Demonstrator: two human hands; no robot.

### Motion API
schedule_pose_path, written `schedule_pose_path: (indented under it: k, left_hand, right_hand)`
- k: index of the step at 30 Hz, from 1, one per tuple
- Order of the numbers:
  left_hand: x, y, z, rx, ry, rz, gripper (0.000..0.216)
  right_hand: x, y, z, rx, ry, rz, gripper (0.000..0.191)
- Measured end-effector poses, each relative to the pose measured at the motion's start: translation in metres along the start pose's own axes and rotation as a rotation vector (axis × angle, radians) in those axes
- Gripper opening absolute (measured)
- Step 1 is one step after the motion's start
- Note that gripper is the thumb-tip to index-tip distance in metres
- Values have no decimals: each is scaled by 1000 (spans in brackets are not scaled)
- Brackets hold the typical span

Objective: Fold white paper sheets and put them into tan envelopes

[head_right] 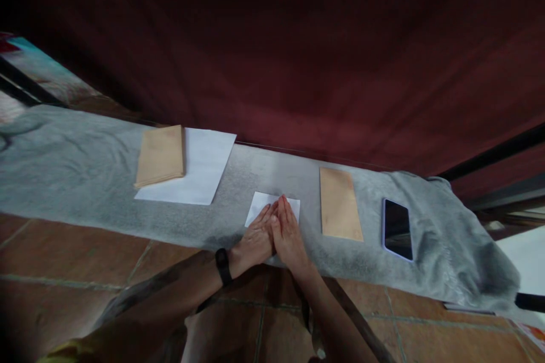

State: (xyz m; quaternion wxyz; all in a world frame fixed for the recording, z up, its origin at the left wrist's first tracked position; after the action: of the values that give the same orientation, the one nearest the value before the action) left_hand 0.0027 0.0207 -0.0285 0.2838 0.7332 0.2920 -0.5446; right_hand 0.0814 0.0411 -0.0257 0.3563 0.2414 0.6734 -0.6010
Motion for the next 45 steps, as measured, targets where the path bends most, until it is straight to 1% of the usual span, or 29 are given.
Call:
schedule_pose_path:
  k: [2, 4, 10, 13, 17, 22, 26, 30, 33, 35, 36, 39, 41, 43, 45]
  left_hand:
    - [-1, -2, 1, 1, 14, -2, 65]
    - [-3, -7, 3, -13, 27, -6, 62]
    - [-9, -29, 16, -101, 53, -74, 63]
    - [-12, -39, 21, -147, 79, -104, 62]
    - [-16, -46, 24, -196, 99, -116, 60]
    - [-20, -54, 28, -249, 72, -125, 63]
    - [-21, -58, 31, -273, 57, -131, 64]
    - [-21, -62, 34, -299, 75, -138, 63]
    - [-28, -67, 31, -326, 114, -156, 62]
    - [-37, -66, 24, -321, 150, -149, 61]
    - [-41, -62, 18, -294, 160, -131, 61]
    - [-46, -40, 0, -139, 140, -35, 59]
    - [-42, -25, -7, -62, 112, 13, 58]
    - [-33, -17, -8, -52, 88, 27, 58]
    - [-23, -16, -6, -58, 63, 16, 59]
  right_hand:
    - [1, 3, -2, 19, 17, 18, 60]
    - [0, 5, -2, 2, 35, 72, 60]
    - [-2, 2, 7, -139, 159, 314, 63]
    - [-4, 6, 10, -144, 228, 381, 67]
    - [-9, 13, 10, -144, 282, 419, 68]
    - [-19, 26, 10, -91, 275, 463, 68]
    - [-22, 29, 10, -72, 251, 478, 68]
    - [-22, 31, 10, -60, 247, 470, 69]
    - [-22, 34, 10, -53, 253, 452, 69]
    - [-23, 34, 9, -47, 263, 431, 67]
    - [-24, 34, 9, -41, 272, 418, 66]
    - [-26, 26, 5, -56, 266, 374, 63]
    - [-23, 17, 3, -93, 220, 348, 59]
    - [-19, 12, 1, -112, 177, 339, 56]
    - [-16, 11, 0, -108, 166, 356, 55]
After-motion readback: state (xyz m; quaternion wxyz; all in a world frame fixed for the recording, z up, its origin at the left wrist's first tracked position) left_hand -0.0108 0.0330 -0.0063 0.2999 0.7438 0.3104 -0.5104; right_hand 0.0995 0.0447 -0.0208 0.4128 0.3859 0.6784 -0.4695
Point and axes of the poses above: each hand's wrist, its own z-axis away from the middle knuckle, its own x-axis out of the palm, y = z × x, the point moved 6 cm from there along -z, towards the middle knuckle, and after that the axes turned 14 degrees about x, right-handed, at the moved point
